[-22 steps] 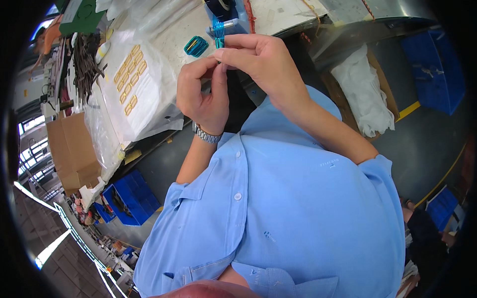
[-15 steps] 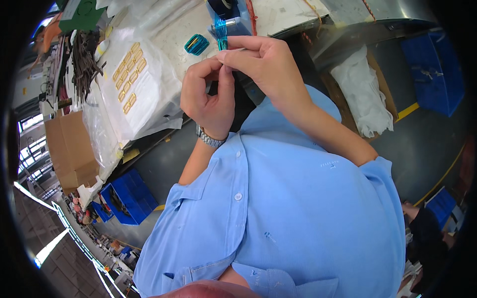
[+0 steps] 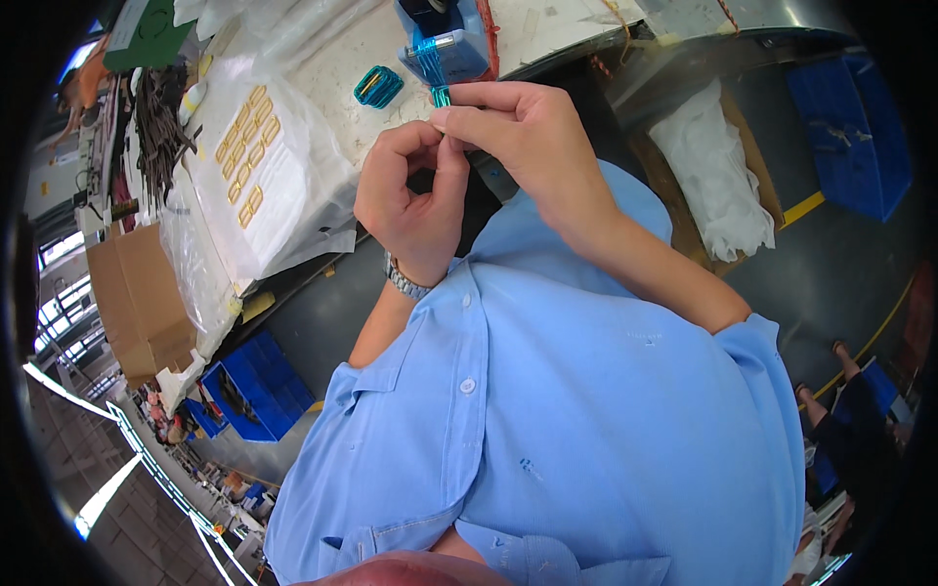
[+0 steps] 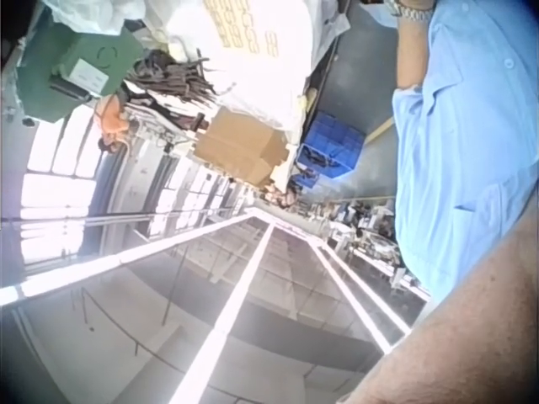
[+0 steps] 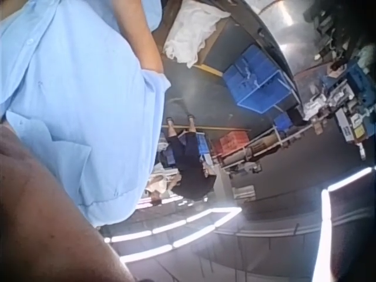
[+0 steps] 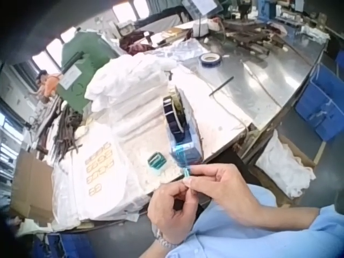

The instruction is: Applying blue protective tape to gold-colored metal buckles at a workshop table.

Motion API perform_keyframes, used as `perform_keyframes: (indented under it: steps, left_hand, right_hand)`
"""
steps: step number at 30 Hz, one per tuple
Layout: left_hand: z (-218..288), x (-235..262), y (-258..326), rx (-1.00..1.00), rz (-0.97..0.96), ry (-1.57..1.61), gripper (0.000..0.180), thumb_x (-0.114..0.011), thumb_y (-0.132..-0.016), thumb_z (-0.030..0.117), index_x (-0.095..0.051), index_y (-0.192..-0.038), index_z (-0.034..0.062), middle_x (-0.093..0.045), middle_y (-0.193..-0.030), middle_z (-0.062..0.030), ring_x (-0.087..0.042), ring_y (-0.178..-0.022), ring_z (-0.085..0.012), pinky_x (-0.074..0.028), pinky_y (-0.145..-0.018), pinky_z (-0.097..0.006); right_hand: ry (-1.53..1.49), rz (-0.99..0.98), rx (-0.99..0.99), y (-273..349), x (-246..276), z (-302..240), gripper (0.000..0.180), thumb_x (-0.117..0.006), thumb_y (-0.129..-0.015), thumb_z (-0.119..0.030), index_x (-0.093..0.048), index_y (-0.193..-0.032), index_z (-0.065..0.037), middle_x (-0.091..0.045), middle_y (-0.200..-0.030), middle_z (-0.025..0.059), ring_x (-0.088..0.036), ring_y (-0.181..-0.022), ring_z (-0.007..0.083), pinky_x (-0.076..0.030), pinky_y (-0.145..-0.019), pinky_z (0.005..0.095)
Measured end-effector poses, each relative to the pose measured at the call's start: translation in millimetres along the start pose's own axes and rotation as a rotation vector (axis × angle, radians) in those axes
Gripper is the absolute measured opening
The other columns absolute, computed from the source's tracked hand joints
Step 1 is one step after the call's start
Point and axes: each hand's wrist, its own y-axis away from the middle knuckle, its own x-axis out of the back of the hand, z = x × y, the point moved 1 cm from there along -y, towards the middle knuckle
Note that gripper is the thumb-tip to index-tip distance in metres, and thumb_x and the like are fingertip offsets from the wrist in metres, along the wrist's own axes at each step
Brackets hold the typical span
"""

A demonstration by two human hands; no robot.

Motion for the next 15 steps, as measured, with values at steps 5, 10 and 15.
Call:
perform_keyframes:
  steps: [5,10,15]
  left_hand:
    - [1.3,-2.4,-1.3,0.082,0.054,0.099,0.021,-0.080,-0.084,-0.006,-0.069,-0.100,0.0011,-0.070,-0.083,-0.0093,-0.066,-0.063,-0.0168,-0.052,-0.056,-0.028]
    - [-8.5,3.3,-6.0,-0.094,-0.010,-0.061,0.029,-0.078,-0.086,-0.006,-0.072,-0.114,0.0000,-0.069,-0.077,-0.0059,-0.063,-0.059,-0.0142,-0.051,-0.054,-0.026]
    - [-5.1,5.4,-18.8,-0.102,-0.079,-0.064,0.028,-0.078,-0.086,-0.005,-0.072,-0.112,0.0017,-0.068,-0.074,-0.0045,-0.061,-0.055,-0.0139,-0.050,-0.052,-0.027]
  right_hand:
    - [-0.023,-0.020,-0.002,-6.8,-1.8,4.0,0.032,-0.076,-0.098,-0.017,-0.076,-0.119,0.007,-0.077,-0.100,0.0076,-0.071,-0.094,0.0102,-0.056,-0.086,0.0250]
    - [-0.012,-0.027,-0.003,-8.0,-1.5,5.1,0.030,-0.073,-0.100,-0.019,-0.077,-0.117,0.006,-0.077,-0.100,0.0065,-0.072,-0.094,0.0112,-0.057,-0.087,0.0264]
    - [-0.048,-0.035,-0.024,-7.3,-2.3,4.9,0.029,-0.070,-0.103,-0.020,-0.077,-0.117,0.005,-0.077,-0.100,0.0065,-0.073,-0.094,0.0123,-0.058,-0.090,0.0280]
